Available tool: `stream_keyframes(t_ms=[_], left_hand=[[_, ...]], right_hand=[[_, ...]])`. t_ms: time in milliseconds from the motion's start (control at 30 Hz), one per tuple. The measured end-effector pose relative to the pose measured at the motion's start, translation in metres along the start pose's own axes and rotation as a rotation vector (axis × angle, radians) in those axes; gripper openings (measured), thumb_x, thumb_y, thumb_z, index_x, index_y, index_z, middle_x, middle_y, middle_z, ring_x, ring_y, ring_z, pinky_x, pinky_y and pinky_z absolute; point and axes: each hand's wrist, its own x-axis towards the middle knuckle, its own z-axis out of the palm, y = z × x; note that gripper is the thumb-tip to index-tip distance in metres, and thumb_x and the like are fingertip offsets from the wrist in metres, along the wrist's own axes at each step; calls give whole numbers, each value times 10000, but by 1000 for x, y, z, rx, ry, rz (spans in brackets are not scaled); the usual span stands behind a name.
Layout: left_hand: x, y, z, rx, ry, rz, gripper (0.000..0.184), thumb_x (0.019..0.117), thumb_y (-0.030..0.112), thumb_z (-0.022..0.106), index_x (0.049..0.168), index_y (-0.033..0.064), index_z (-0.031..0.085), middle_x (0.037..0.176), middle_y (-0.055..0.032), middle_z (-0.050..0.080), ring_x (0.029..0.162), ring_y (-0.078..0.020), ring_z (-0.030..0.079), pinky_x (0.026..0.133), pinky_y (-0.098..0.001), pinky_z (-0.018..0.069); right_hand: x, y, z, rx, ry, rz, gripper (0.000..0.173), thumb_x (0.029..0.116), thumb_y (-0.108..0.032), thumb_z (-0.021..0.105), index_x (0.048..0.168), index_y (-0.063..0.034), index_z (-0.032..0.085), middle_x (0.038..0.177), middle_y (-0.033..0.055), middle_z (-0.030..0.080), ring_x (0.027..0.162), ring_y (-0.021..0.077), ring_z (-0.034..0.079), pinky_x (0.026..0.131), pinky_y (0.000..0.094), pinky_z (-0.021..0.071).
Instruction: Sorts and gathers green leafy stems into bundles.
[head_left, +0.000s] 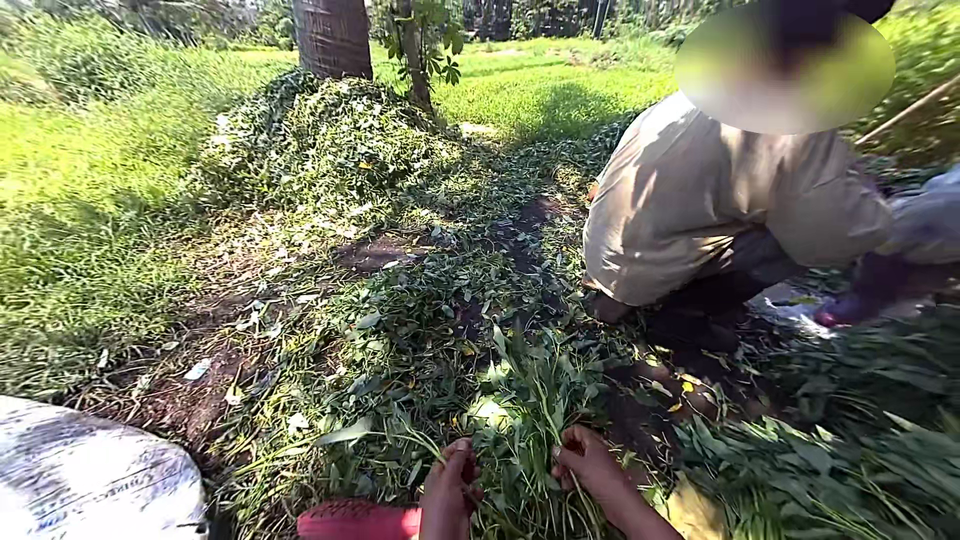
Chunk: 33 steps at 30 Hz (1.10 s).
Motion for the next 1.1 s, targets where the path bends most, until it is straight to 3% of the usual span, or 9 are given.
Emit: stream_keyframes(t_ms=[200, 367, 467, 600, 733, 833, 967, 1100], left_hand=[[2, -37, 6, 372, -150, -56, 355, 1061, 300, 573, 1255, 9, 630, 1036, -124, 714, 753, -180, 655, 601, -325, 510], [-2, -53, -6, 560, -128, -1, 269, 1002, 238, 679, 1138, 6, 656, 880, -111, 657, 638, -167, 578, 544, -324, 478], [-8, -51, -10, 619, -125, -21, 273, 1004, 228, 678, 1161, 7, 642, 935, -137, 682, 704, -205, 635, 599, -362, 522], [-17, -50, -14, 528, -92, 5, 261, 1036, 190, 622, 1208, -6, 612, 996, -142, 691, 749, -204, 653, 624, -352, 532], [-19, -52, -24, 353, -41, 6, 221, 1056, 144, 569, 1195, -28, 574, 1015, -154, 643, 805, -205, 629, 689, -357, 533], [-17, -60, -31, 278, 19, -8, 262, 1061, 146, 558, 1261, -23, 553, 1042, -156, 630, 834, -211, 610, 716, -374, 526], [-1, -59, -45, 188, 120, 41, 326, 1088, 199, 509, 1325, -22, 540, 1158, -192, 623, 979, -258, 613, 822, -438, 524], [5, -53, -51, 143, 104, 41, 316, 1103, 226, 468, 1286, -10, 572, 1127, -165, 636, 927, -232, 623, 757, -401, 533]], right_hand=[[-64, 41, 26, -135, -246, -38, 346, 993, -117, 649, 1278, 27, 514, 1159, 182, 650, 851, 273, 717, 773, 441, 621], [-81, 72, 40, -235, -406, -44, 390, 1023, -199, 618, 1321, 31, 515, 1137, 200, 640, 824, 270, 678, 775, 455, 583], [-77, 77, 48, -135, -446, 63, 534, 1042, -386, 601, 1381, -6, 442, 1049, 147, 685, 717, 202, 655, 683, 386, 563], [-76, 79, 66, 111, -299, 140, 459, 1091, -420, 487, 1321, -23, 494, 851, 64, 606, 620, 148, 580, 599, 315, 526], [-93, 73, 82, 249, -209, 149, 351, 1124, -316, 420, 1277, -6, 482, 831, 76, 609, 626, 167, 615, 602, 329, 552], [-101, 71, 85, 182, -281, 143, 319, 1129, -299, 399, 1262, -15, 456, 865, 85, 647, 623, 164, 637, 590, 320, 555], [-109, 71, 81, 141, -334, 169, 304, 1123, -291, 422, 1263, -24, 463, 860, 82, 659, 605, 153, 633, 567, 301, 543], [-111, 79, 79, 90, -410, 90, 305, 1106, -321, 469, 1218, -39, 505, 815, 48, 637, 577, 118, 592, 547, 273, 512]])
